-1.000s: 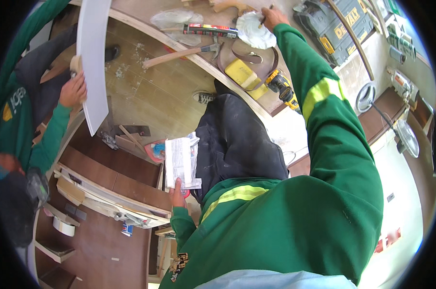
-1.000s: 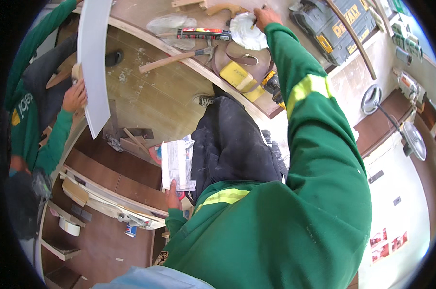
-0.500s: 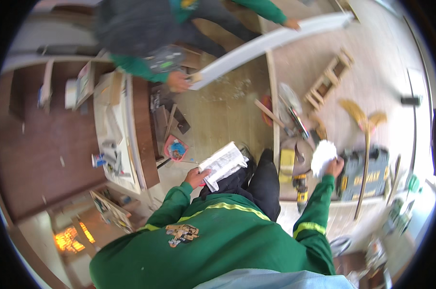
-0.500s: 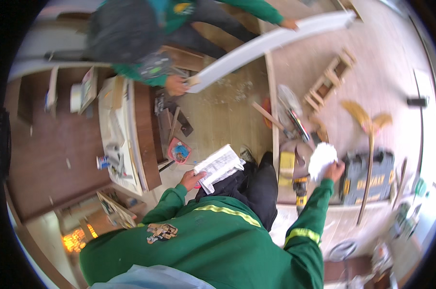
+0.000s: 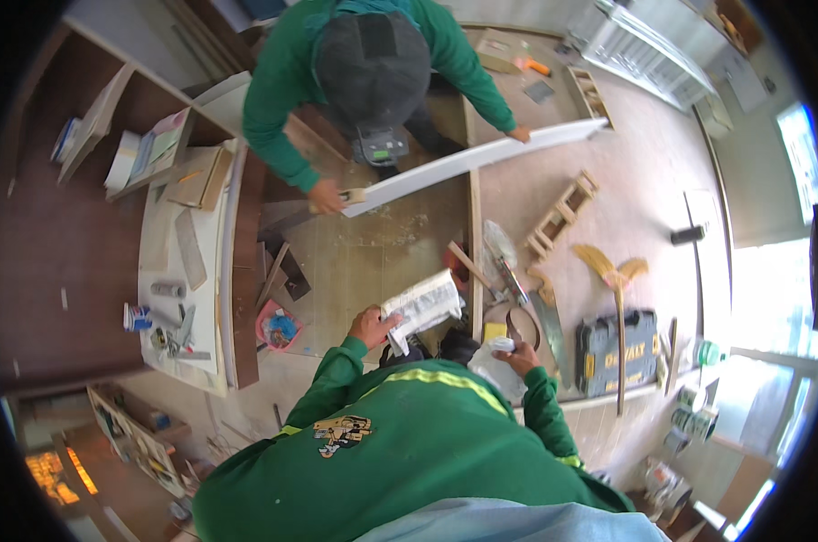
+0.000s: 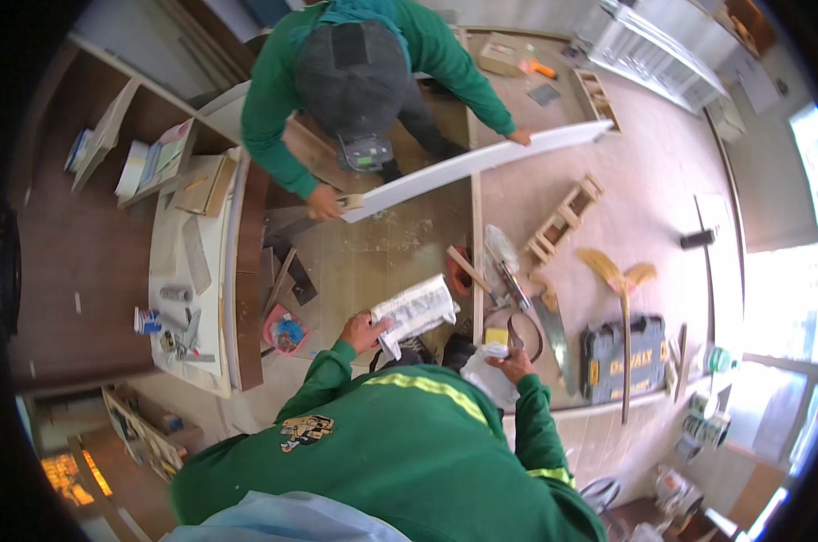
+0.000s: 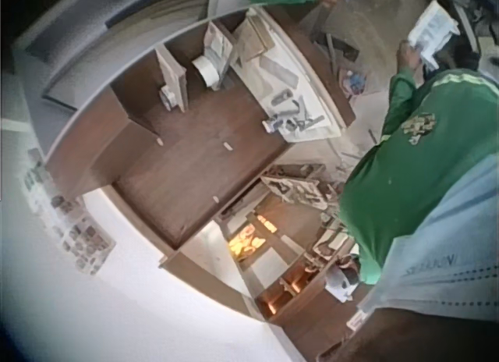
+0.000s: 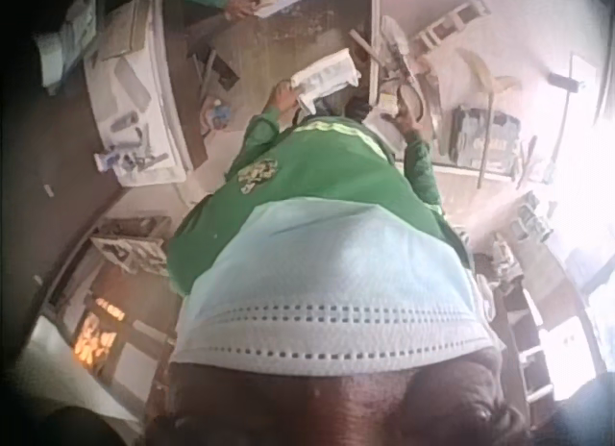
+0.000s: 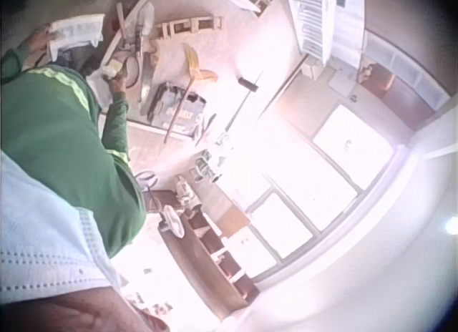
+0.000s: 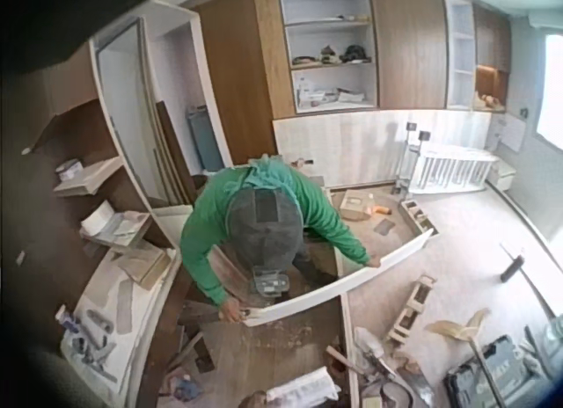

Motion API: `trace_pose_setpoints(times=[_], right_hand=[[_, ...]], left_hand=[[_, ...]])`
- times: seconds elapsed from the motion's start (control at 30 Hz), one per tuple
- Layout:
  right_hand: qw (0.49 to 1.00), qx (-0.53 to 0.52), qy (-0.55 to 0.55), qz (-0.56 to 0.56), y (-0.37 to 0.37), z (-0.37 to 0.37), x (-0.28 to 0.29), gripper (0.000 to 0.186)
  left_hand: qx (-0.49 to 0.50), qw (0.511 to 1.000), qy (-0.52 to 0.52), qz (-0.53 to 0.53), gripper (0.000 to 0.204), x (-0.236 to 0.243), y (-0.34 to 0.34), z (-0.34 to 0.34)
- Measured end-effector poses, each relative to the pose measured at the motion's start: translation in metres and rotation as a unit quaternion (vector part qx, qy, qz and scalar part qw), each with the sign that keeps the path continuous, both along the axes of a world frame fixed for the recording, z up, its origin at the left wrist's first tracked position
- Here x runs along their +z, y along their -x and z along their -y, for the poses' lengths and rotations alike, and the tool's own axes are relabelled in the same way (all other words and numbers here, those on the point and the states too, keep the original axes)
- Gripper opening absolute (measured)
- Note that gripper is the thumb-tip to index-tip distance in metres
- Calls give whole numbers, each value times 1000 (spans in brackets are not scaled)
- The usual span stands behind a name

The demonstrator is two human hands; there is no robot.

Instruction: The person measures the interior dimensions of a wall-mounted cabinet using a tape measure and records the values on a notepad. They measure the height, width, and depth of the cabinet compartments multiple times to ensure accuracy.

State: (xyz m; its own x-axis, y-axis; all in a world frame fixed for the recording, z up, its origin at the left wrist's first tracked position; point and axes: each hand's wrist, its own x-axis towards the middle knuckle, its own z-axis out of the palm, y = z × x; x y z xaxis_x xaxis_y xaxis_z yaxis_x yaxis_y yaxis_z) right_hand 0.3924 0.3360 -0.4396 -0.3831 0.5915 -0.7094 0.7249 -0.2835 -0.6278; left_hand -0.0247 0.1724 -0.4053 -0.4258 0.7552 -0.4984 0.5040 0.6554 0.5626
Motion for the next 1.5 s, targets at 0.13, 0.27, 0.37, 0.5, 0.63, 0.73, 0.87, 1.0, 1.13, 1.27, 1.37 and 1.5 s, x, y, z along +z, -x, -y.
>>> trace_pose_setpoints(times=[0.13, 0.27, 0.37, 0.5, 0.63, 0.73, 0.87, 1.0, 1.13, 1.27, 1.37, 1.5], right_hand=[[979, 127, -158, 29, -39, 40, -87, 54], [994, 45, -99, 7, -33, 15, -10, 42], [994, -51, -85, 34, -65, 14, -10, 39], [974, -84, -134, 164, -104, 18, -11, 36], [970, -183, -124, 102, -116, 10, -25, 38], [959, -217, -170, 61, -95, 12, -68, 33], [967, -236, -97, -31, -42, 7, -103, 34], [900, -412, 121, -68, -11, 42, -187, 27], [789, -507, 291, -189, 68, 60, -180, 34], [744, -496, 396, -208, 162, 78, -196, 40], [758, -370, 473, -252, 214, 96, -251, 38], [796, -378, 379, -282, 260, 90, -383, 35]], left_hand=[[91, 980, 2, 177, 57, -12, 4, 4], [-16, 999, 5, 40, 56, -25, 14, 10], [-36, 998, -1, 54, 57, -9, 14, 1], [-62, 998, -4, 26, 53, -11, 17, 17], [-32, 996, 71, 50, 54, -28, 26, 16], [0, 991, 130, 8, 55, -46, 40, 30], [-3, 989, 145, -27, 52, -34, 41, 37], [69, 991, 103, 56, 51, -20, 39, 39], [71, 985, 158, 19, 50, -16, 38, 44], [136, 976, 168, 40, 52, -35, 79, 96], [136, 956, 258, 31, 53, -37, 116, 129], [305, 931, 178, 91, 50, -44, 158, 172]])
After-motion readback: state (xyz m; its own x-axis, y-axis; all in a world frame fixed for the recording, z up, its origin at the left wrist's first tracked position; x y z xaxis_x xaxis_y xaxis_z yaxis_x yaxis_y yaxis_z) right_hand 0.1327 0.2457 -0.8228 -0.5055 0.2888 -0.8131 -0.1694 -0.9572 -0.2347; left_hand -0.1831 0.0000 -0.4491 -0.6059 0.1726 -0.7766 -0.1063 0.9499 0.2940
